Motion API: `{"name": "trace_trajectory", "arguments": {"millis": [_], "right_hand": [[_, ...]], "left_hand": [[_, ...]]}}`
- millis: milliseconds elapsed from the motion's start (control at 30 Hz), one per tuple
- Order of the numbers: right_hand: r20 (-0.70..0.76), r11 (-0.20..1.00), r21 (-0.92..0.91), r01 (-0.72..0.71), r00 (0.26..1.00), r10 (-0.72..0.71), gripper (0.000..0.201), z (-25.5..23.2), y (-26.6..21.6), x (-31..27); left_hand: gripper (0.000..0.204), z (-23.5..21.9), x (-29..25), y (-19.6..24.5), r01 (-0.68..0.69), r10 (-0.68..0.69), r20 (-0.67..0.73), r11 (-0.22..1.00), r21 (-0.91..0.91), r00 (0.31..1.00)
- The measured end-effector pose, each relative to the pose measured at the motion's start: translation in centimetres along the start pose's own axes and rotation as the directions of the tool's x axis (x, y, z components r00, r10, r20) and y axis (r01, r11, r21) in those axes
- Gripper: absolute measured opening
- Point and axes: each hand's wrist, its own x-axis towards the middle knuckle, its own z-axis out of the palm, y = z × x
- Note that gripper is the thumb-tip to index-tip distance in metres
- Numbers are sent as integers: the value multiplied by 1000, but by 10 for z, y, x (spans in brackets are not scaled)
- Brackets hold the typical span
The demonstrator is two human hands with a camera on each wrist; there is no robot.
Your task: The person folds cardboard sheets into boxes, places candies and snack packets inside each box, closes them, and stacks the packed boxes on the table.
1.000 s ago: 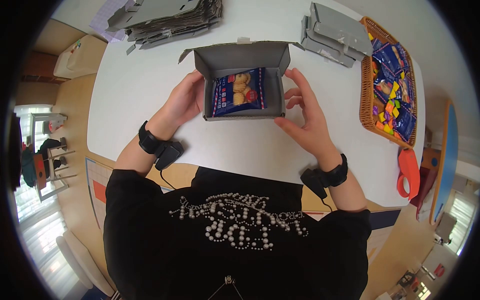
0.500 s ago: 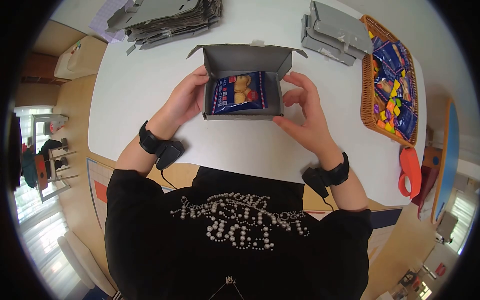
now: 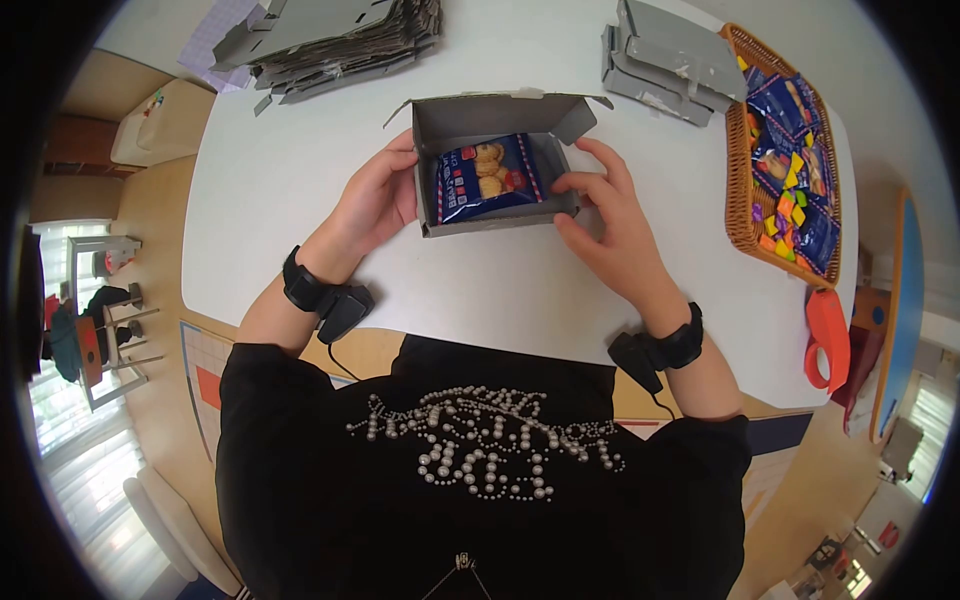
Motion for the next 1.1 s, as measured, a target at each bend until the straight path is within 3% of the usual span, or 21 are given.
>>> {"name": "trace_trajectory", "arguments": {"millis": [300, 467, 600, 767, 1000, 1100], "right_hand": [[20, 998, 9, -62, 998, 62, 37, -1, -5, 3], [13, 998, 57, -39, 999, 39, 39, -2, 0, 2], [-38, 999, 19, -28, 999, 29, 38, 1, 1, -2], [0, 993, 119, -15, 1000, 15, 43, -1, 1, -1], [-6, 992, 122, 32, 999, -31, 51, 0, 6, -3], [-5, 960, 270, 77, 997, -79, 56, 1, 8, -3]], "left_hand": [[46, -3, 1, -2, -1, 1, -56, 1000, 3, 998], [46, -5, 1, -2, 0, 0, -20, 1000, 6, 1000], [43, -1, -2, -1, 11, -10, -68, 1000, 12, 998], [39, 6, -3, 4, 11, -9, -28, 996, 85, 1000], [38, 5, -3, 3, -3, 7, -31, 993, 116, 1000], [38, 11, -6, 3, 1, 8, -77, 993, 116, 997]]}}
